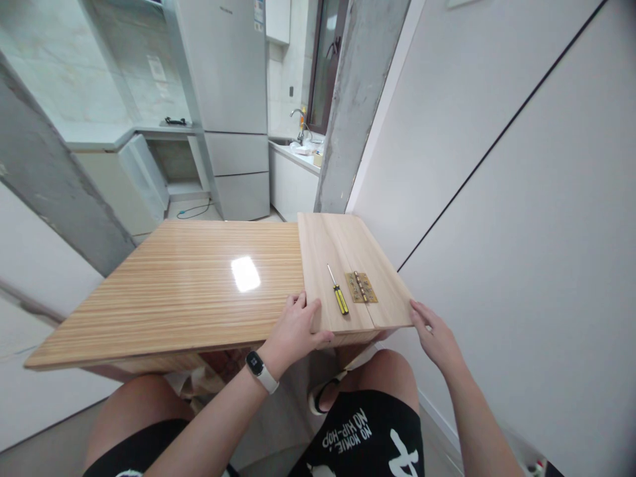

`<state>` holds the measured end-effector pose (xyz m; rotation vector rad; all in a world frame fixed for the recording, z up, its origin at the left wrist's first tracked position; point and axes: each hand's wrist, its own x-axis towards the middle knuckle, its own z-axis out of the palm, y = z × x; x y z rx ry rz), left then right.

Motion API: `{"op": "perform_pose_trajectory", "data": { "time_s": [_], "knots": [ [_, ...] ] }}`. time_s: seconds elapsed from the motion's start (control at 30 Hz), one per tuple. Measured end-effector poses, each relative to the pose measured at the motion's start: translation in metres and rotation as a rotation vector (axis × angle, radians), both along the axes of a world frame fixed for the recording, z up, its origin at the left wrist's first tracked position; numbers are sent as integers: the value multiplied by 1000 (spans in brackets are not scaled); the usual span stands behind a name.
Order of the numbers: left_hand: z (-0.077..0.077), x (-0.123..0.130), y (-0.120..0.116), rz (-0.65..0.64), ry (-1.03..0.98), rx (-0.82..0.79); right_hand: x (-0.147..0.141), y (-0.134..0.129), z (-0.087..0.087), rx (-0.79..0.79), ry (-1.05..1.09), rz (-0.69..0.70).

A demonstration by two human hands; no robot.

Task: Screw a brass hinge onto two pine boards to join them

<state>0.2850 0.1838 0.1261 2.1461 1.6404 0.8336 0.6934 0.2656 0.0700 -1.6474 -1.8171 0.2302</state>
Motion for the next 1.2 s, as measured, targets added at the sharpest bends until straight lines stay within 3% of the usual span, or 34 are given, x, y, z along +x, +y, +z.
{"op": "perform_pose_trajectory", "data": {
  "time_s": [0.1,0.27,0.33,0.43,0.57,0.7,0.77,0.93,1.07,1.2],
  "knots": [
    [3,-6,-5,-9,-27,-22,-1,-7,9,8,126,-111],
    [11,-20,-20,21,-107,77,6,-39,9,152,336,-585],
    [13,-26,-28,45,-145,88,-1,-59,4,181,387,-695],
    [13,-36,-37,67,-178,70,-34,-90,0,156,357,-660],
    [7,-42,-43,94,-194,46,-90,-105,8,216,285,-397],
    [6,-42,-44,75,-198,31,-97,-75,32,274,236,-301],
    [8,-41,-43,56,-215,17,-79,-48,45,241,195,-290],
    [17,-31,-42,-4,-291,-40,-25,31,69,-22,18,-240],
    [13,-22,-32,5,-368,-129,-15,74,66,-131,-19,-199],
    [7,-17,-9,83,-443,-161,-27,85,49,-183,-50,-134]
  ]
}}
